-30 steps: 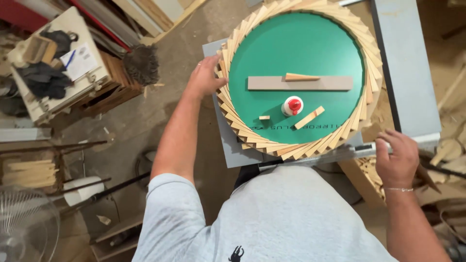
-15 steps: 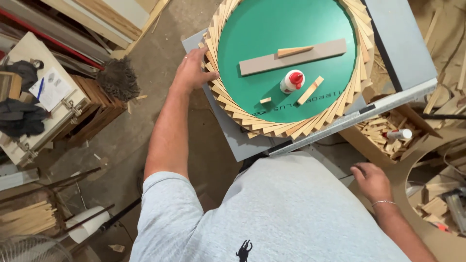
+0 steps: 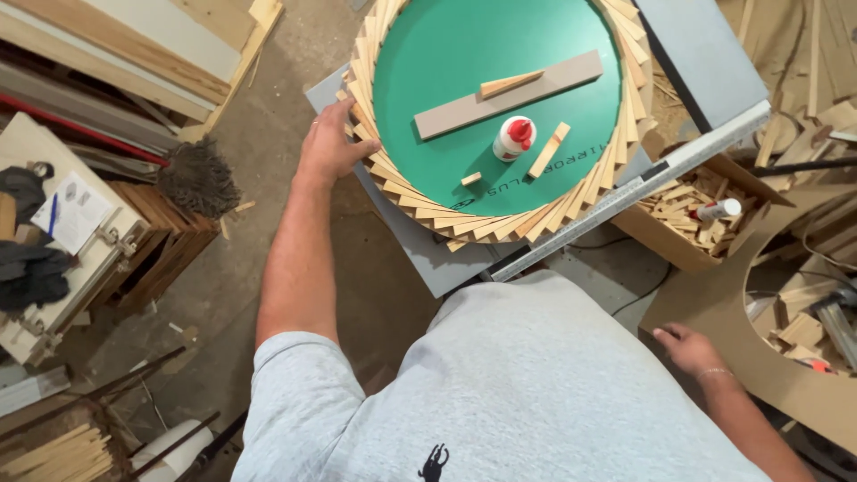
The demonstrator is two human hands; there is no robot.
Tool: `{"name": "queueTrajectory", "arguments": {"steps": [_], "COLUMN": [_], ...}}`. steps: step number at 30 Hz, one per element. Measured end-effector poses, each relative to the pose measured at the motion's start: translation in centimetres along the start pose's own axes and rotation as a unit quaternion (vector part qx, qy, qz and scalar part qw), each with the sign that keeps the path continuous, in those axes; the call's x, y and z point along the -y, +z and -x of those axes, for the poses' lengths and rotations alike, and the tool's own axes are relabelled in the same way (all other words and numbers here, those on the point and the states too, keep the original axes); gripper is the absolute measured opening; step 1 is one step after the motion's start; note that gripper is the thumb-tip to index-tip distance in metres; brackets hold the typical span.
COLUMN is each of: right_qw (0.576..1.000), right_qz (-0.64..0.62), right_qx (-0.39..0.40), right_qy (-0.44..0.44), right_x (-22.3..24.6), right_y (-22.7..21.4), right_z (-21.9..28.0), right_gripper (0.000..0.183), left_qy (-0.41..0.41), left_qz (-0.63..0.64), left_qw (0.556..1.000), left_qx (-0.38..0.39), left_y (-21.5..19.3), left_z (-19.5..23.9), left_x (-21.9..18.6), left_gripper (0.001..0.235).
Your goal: Gluing small wooden slats onto a circular mirror frame to create a decorative border
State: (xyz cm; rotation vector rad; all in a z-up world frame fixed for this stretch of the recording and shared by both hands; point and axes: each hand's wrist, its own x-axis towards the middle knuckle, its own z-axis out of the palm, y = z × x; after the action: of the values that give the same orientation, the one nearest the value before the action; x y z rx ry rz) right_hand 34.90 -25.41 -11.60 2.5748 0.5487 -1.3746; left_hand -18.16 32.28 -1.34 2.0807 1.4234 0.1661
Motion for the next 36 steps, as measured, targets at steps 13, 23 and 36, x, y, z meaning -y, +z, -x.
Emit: {"name": "queueTrajectory", "arguments": {"steps": [13,23,36], "right_qw": [0.990,0.928,0.870], "right_qz": [0.077,0.096,0.146], "right_qx": [-0.034,-0.021,0.011], "right_qy": [-0.114,-0.360,-0.472], "right_x": [7.6,26.7,30.8], "right_y": [0.1,-4.3,-3.5], "right_z": [1.0,16.5,17.9], "right_gripper": [0.056,0.041,0.035], "left_qy": [-0.082,0.105,0.161], "left_qz": [-0.064,-0.101,-0.042], "left_qw": [0.994,0.955,0.922], "left_qx": [-0.021,-0.259,-0.350], "left_y": [1.2,6.7,1.7], "left_z": [1.0,1.4,6.4], "left_x": [-0.4,4.3,-1.8], "left_gripper": [0.091,0.036,0.062]}}
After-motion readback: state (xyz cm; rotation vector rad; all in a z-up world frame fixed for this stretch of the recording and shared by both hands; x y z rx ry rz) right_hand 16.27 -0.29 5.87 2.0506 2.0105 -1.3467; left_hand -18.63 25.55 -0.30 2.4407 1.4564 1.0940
